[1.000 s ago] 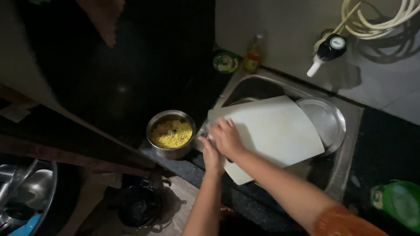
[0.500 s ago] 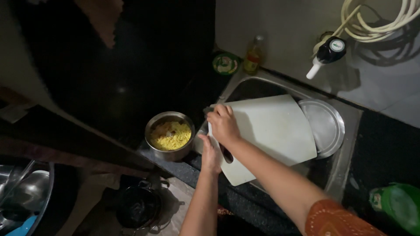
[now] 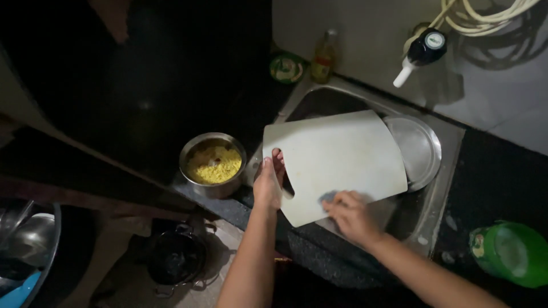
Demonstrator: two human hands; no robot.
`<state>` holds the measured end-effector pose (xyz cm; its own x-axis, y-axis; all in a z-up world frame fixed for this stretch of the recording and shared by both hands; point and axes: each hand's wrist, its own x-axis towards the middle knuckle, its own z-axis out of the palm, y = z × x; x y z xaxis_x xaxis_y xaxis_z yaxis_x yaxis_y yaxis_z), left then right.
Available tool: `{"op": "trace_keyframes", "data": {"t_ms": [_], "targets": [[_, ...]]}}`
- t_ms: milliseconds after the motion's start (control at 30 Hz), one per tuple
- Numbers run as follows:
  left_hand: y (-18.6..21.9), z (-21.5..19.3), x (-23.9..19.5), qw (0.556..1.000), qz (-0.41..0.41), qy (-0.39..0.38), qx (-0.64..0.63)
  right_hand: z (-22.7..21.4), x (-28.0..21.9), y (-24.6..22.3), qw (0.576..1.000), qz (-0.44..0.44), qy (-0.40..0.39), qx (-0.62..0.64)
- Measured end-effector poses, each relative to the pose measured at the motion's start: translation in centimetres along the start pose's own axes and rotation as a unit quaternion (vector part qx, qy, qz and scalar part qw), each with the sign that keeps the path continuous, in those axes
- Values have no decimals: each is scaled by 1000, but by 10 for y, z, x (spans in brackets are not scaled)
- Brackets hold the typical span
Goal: Washing a water bottle, stainless steel plates, a bowl, and a plastic cutting board in a kitchen sink.
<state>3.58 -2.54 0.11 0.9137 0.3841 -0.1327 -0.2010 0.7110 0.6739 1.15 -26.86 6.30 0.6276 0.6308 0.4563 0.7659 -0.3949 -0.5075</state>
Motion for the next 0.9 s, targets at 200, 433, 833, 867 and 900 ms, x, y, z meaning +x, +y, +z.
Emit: {"op": "trace_keyframes", "data": {"t_ms": [200, 433, 833, 867, 900], "targets": [[-3, -11, 2, 997, -62, 52, 5, 39, 30, -65, 999, -44, 23, 9], [-11, -21, 12, 998, -53, 30, -24, 31, 3, -30, 993, -49, -94, 53], [2, -9, 5, 993, -95, 74, -1, 31, 34, -54, 991, -121, -34, 33], [6, -6, 3, 991, -103, 85, -16, 28, 28, -50, 992, -104, -45, 45], [8, -2, 0, 989, -111, 95, -32, 25, 20, -46, 993, -87, -57, 57]]}}
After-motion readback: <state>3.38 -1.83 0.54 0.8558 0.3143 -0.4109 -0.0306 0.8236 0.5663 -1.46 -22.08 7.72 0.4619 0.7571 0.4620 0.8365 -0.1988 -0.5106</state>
